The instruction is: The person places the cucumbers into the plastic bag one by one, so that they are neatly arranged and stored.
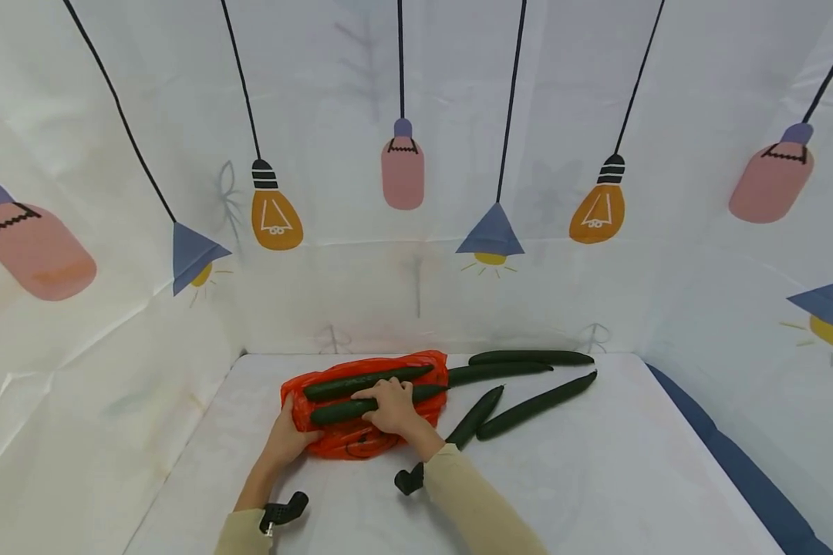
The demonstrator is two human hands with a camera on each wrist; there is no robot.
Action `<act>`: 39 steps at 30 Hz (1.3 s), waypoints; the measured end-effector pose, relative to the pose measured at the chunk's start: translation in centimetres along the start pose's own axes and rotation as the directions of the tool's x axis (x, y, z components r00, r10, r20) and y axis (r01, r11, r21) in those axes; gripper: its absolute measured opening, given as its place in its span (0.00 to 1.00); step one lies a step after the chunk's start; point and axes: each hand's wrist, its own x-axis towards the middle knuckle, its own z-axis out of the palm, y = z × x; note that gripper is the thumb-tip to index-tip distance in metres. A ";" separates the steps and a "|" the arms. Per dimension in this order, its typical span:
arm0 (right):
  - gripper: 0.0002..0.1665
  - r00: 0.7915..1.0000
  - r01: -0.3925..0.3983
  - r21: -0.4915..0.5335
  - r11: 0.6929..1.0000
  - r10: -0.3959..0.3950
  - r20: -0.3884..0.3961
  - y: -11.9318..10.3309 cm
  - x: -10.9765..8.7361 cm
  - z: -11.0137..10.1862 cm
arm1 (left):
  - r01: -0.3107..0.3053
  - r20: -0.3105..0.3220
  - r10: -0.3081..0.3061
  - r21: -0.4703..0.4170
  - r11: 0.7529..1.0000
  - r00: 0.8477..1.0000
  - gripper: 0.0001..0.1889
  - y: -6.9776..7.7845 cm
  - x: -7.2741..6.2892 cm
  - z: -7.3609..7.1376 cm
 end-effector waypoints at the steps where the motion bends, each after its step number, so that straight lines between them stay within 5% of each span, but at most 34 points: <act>1: 0.25 1.000 -0.005 0.001 1.000 0.005 0.004 0.0 0.1 0.1 | -0.005 0.000 0.005 0.001 1.000 1.000 0.51 0.0 0.0 0.0; 18: 0.21 0.993 -0.104 0.094 0.990 0.099 0.057 0.5 3.0 0.3 | -0.033 0.038 0.031 0.063 0.997 0.999 0.59 0.1 0.0 0.4; 27: 0.22 0.989 -0.126 0.134 0.983 0.114 0.091 0.6 3.6 0.5 | 0.039 0.056 -0.048 0.144 0.989 0.997 0.69 0.3 -0.5 0.3; 39: 0.22 0.991 -0.100 0.114 0.989 0.089 0.096 0.0 4.3 -0.2 | 0.082 0.043 -0.092 0.188 0.979 0.995 0.71 0.5 -0.6 0.5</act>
